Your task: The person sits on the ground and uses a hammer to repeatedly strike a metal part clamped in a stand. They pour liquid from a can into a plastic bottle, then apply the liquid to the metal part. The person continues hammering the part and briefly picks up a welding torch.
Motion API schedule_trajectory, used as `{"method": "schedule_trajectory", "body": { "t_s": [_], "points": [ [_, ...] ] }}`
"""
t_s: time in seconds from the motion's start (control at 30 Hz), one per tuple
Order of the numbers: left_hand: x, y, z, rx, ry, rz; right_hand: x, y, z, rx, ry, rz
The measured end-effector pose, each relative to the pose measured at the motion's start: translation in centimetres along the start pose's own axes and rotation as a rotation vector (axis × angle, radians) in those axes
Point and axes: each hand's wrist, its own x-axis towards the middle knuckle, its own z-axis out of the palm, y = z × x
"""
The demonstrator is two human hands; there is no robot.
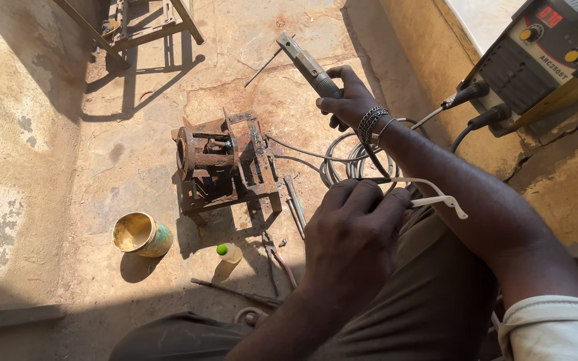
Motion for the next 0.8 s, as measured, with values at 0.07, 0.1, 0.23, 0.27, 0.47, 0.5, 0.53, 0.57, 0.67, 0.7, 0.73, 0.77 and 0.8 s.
{"method": "schedule_trajectory", "body": {
  "t_s": [0.07, 0.1, 0.23, 0.27, 0.47, 0.5, 0.53, 0.57, 0.67, 0.7, 0.73, 0.77, 0.8],
  "points": [
    [0.0, 0.6, 0.8, 0.022, 0.035, 0.073, 0.0, 0.0, 0.3, -0.015, -0.014, 0.008],
    [-0.2, 0.4, 0.7, -0.102, 0.022, 0.044, 0.1, 0.0, 0.4, -0.022, -0.024, 0.012],
    [-2.1, -1.8, -1.9, -0.196, 0.041, -0.038, -0.1, 0.4, 0.4, -0.054, -0.029, -0.004],
    [-2.4, -2.4, -2.9, -0.117, 0.063, -0.052, -0.2, 0.6, 0.3, -0.062, -0.025, 0.004],
    [-3.8, -4.0, -8.2, -0.32, -0.111, -0.182, 0.0, 1.4, 0.2, -0.06, -0.04, -0.007],
    [-4.2, -4.2, -8.7, -0.323, -0.096, -0.162, -0.2, 1.7, 0.2, -0.056, -0.04, 0.013],
    [-4.4, -4.4, -9.2, -0.326, -0.083, -0.135, -0.2, 2.0, 0.5, -0.046, -0.04, 0.019],
    [-4.5, -4.6, -9.7, -0.328, -0.069, -0.105, -0.2, 2.2, 0.8, -0.036, -0.04, 0.021],
    [-5.4, -5.1, -11.2, -0.526, -0.112, -0.11, -0.3, 3.5, 2.3, -0.025, -0.018, 0.027],
    [-5.6, -5.5, -11.7, -0.549, -0.144, -0.046, -0.4, 4.1, 3.1, -0.021, -0.012, 0.027],
    [-6.1, -5.9, -12.0, -0.578, -0.174, 0.012, -0.8, 4.8, 3.9, -0.016, 0.0, 0.024],
    [-6.6, -6.3, -12.1, -0.615, -0.2, 0.029, -1.2, 5.4, 4.7, -0.012, 0.005, 0.022],
    [-7.0, -6.6, -12.3, -0.653, -0.227, 0.045, -1.3, 5.9, 5.7, -0.004, 0.011, 0.014]
  ]
}}
